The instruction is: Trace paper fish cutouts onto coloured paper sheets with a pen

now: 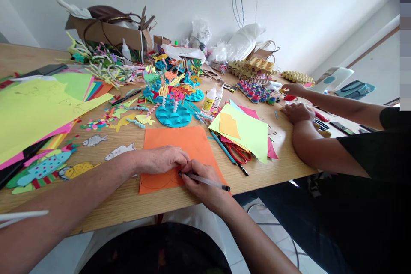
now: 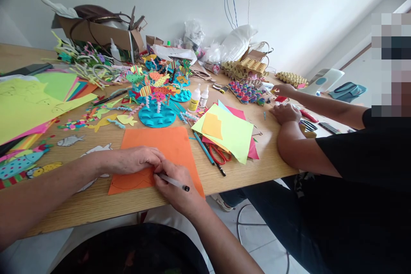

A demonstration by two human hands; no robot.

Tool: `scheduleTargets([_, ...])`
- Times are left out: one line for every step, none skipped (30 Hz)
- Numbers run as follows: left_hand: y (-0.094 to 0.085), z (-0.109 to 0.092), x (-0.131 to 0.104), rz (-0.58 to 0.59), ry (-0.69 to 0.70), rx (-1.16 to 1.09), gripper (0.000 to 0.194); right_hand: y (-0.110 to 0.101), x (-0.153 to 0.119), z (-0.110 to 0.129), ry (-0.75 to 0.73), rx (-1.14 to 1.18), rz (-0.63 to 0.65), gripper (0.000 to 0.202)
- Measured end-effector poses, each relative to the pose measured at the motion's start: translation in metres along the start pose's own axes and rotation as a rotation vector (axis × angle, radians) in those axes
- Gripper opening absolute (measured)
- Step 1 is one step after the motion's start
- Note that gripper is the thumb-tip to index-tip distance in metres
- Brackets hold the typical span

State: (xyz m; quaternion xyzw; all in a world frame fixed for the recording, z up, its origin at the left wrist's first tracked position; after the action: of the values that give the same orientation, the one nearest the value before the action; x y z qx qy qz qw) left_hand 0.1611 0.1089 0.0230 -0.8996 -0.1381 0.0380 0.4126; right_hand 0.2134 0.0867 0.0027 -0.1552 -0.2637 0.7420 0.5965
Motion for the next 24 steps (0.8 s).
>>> scheduleTargets([0.000,0.000,0.000,0.002,0.001,0.000,0.027,0.000,0.000,0.000,0.005,-0.001,0.006,0.005])
scheduleTargets([0.001,0.001,0.000,0.004,0.002,0.001,0.027,0.000,0.000,0.001,0.008,0.002,0.012,0.005])
scheduleTargets([0.001,0.001,0.000,0.005,0.002,0.003,0.026,-0.001,0.000,0.002,0.007,0.007,0.018,0.005])
scheduleTargets([0.001,0.001,0.001,0.006,0.001,0.005,0.026,-0.001,0.000,0.004,0.003,0.013,0.026,0.006])
scheduleTargets([0.001,0.001,0.000,0.007,0.000,0.007,0.026,-0.002,-0.001,0.006,-0.004,0.022,0.037,0.006])
scheduleTargets([0.000,0.002,0.000,0.009,-0.001,0.008,0.026,-0.002,-0.001,0.008,-0.012,0.031,0.048,0.006])
scheduleTargets([0.000,0.001,0.000,0.011,-0.001,0.009,0.027,-0.003,-0.002,0.009,-0.021,0.039,0.055,0.006])
scheduleTargets([0.000,0.001,0.000,0.014,-0.001,0.010,0.027,-0.003,-0.002,0.010,-0.028,0.044,0.058,0.006])
scheduleTargets([0.001,0.001,0.000,0.017,0.000,0.011,0.028,-0.004,-0.003,0.011,-0.033,0.046,0.061,0.007])
scheduleTargets([0.001,0.001,0.000,0.020,0.001,0.013,0.028,-0.005,-0.004,0.011,-0.035,0.047,0.063,0.007])
scheduleTargets([0.001,0.001,-0.001,0.021,0.002,0.018,0.029,-0.005,-0.004,0.011,-0.034,0.045,0.064,0.007])
scheduleTargets([0.001,0.001,-0.001,0.022,0.002,0.022,0.029,-0.006,-0.005,0.010,-0.032,0.043,0.066,0.007])
scheduleTargets([0.001,0.002,-0.001,0.021,0.002,0.027,0.029,-0.006,-0.006,0.009,-0.031,0.042,0.070,0.008])
scheduleTargets([0.002,0.002,-0.001,0.021,0.002,0.031,0.030,-0.007,-0.007,0.009,-0.030,0.041,0.073,0.008])
scheduleTargets([0.002,0.002,-0.002,0.020,0.002,0.034,0.030,-0.008,-0.008,0.008,-0.026,0.038,0.076,0.009])
scheduleTargets([0.002,0.002,-0.002,0.019,0.003,0.038,0.030,-0.009,-0.009,0.008,-0.018,0.034,0.079,0.009])
scheduleTargets([0.002,0.002,-0.002,0.017,0.003,0.041,0.030,-0.010,-0.010,0.007,-0.007,0.030,0.083,0.009])
scheduleTargets([0.002,0.002,-0.003,0.013,0.005,0.046,0.030,-0.011,-0.011,0.006,0.005,0.026,0.087,0.009])
scheduleTargets([0.002,0.002,-0.003,0.008,0.006,0.051,0.030,-0.013,-0.012,0.005,0.016,0.024,0.090,0.009])
scheduleTargets([0.001,0.001,-0.004,0.004,0.008,0.057,0.029,-0.015,-0.013,0.004,0.024,0.025,0.094,0.009])
scheduleTargets([0.001,0.001,-0.004,0.000,0.010,0.065,0.029,-0.016,-0.015,0.003,0.026,0.027,0.099,0.009])
scheduleTargets([0.001,0.000,-0.004,-0.003,0.012,0.073,0.029,-0.018,-0.015,0.003,0.025,0.030,0.102,0.010])
scheduleTargets([0.001,0.000,-0.004,-0.004,0.013,0.082,0.029,-0.020,-0.016,0.003,0.023,0.029,0.104,0.010])
scheduleTargets([0.001,-0.001,-0.004,-0.005,0.014,0.093,0.029,-0.022,-0.017,0.003,0.023,0.027,0.103,0.010])
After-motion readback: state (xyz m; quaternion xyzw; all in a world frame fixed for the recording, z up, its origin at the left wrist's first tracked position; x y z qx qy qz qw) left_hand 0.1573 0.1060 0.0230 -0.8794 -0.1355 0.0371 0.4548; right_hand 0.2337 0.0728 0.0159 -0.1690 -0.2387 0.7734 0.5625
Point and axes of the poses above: each hand's wrist, its own x-axis towards the middle knuckle, its own y-axis out of the palm, z = x × y, the point moved 9 cm from there along x, towards the middle knuckle, and after that the axes turned 6 degrees about x, right-handed, at the moved point
